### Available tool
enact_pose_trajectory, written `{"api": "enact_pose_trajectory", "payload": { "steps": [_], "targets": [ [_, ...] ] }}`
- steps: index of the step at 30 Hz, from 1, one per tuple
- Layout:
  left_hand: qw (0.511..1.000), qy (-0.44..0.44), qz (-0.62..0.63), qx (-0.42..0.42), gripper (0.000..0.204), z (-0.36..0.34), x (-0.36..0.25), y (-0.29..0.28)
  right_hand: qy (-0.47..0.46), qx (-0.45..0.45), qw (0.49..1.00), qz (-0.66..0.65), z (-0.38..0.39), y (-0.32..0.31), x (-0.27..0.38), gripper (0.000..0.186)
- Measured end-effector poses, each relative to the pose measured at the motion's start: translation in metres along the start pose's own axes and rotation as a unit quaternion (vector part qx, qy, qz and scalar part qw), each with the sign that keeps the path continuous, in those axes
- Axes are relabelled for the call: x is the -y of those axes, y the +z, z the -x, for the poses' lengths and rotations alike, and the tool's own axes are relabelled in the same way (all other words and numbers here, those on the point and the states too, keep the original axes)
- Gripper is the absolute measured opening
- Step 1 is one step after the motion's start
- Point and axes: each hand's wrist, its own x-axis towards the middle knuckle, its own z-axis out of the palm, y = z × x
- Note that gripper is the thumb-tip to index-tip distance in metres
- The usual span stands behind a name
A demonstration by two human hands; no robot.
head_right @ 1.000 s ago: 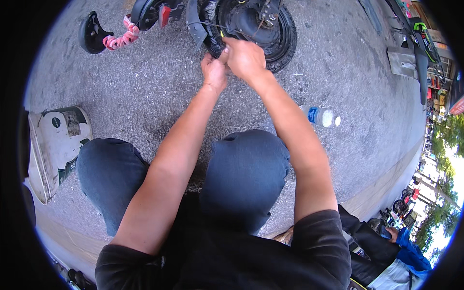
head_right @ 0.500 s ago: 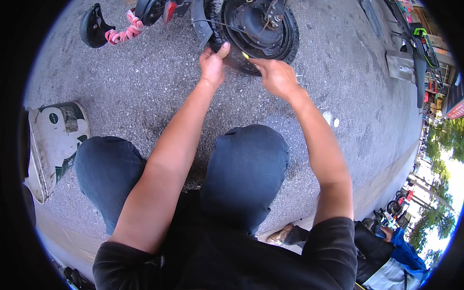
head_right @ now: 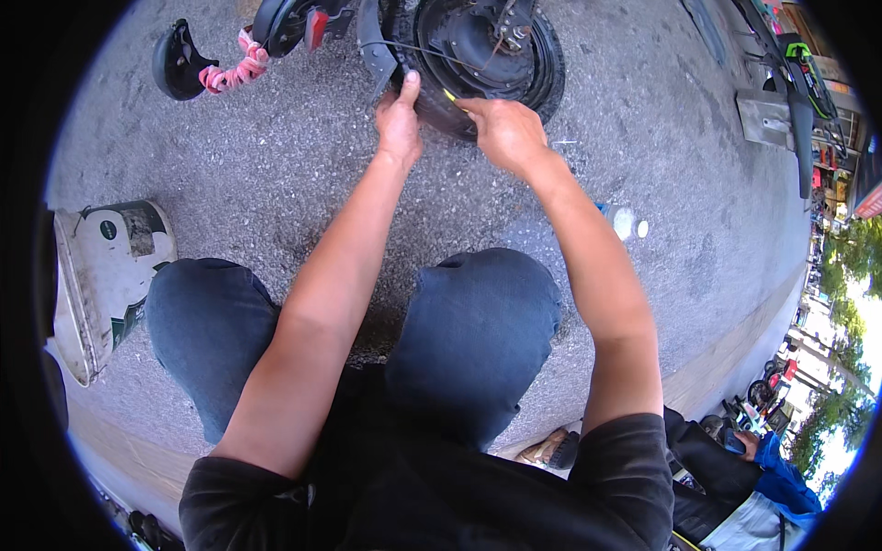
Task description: The person applies liquid from a bottle to a scooter tire, inserts a yellow tube into the tire, and uses an air compressor to inflate it. The person handles the tire, bottle, tube, and air hose while sitting on the ground.
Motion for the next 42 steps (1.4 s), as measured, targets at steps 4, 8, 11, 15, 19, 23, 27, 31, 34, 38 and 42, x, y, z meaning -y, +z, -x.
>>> {"api": "enact_pose_trajectory", "payload": {
  "steps": [4,8,11,15,19,23,27,31,34,38,42],
  "targets": [
    [0.999,0.042,-0.013,-0.004,0.039,0.005,0.006,0.008,-0.03,-0.045,0.998,-0.027,-0.024,-0.005,0.027,0.034],
    [0.999,0.043,0.015,-0.024,0.023,-0.007,0.001,0.01,-0.012,-0.002,1.0,0.016,-0.009,-0.02,0.031,0.033],
    [0.998,0.044,0.018,-0.033,0.028,-0.005,0.005,0.008,0.023,0.031,0.998,0.04,-0.001,-0.021,0.035,0.034],
    [0.999,0.03,0.028,-0.016,0.028,-0.003,0.004,0.004,-0.032,-0.05,0.998,-0.033,-0.018,-0.017,0.053,0.035],
    [0.998,0.043,0.032,-0.013,0.027,-0.006,-0.001,0.004,0.037,0.027,0.997,0.057,-0.009,-0.027,0.053,0.035],
    [0.999,0.019,0.003,-0.034,0.029,0.004,0.006,0.006,0.029,0.008,0.999,0.039,-0.004,-0.032,0.055,0.036],
    [0.999,0.029,0.03,0.004,0.033,0.0,0.003,0.002,-0.023,-0.052,0.998,-0.003,-0.029,-0.02,0.061,0.034],
    [0.999,0.05,-0.004,0.003,0.044,-0.013,-0.01,0.004,0.033,0.046,0.996,0.074,0.002,-0.019,0.025,0.032],
    [0.999,0.044,-0.011,-0.013,0.051,-0.015,-0.016,0.011,-0.022,-0.008,0.999,0.037,0.017,-0.003,-0.005,0.033],
    [0.999,-0.018,0.018,-0.028,0.046,-0.002,-0.008,0.013,-0.061,-0.068,0.996,-0.007,-0.016,0.013,0.004,0.033],
    [1.0,0.012,0.016,-0.016,0.036,-0.004,-0.004,0.008,-0.011,-0.033,0.999,0.004,-0.046,-0.006,0.042,0.033]
  ]
}}
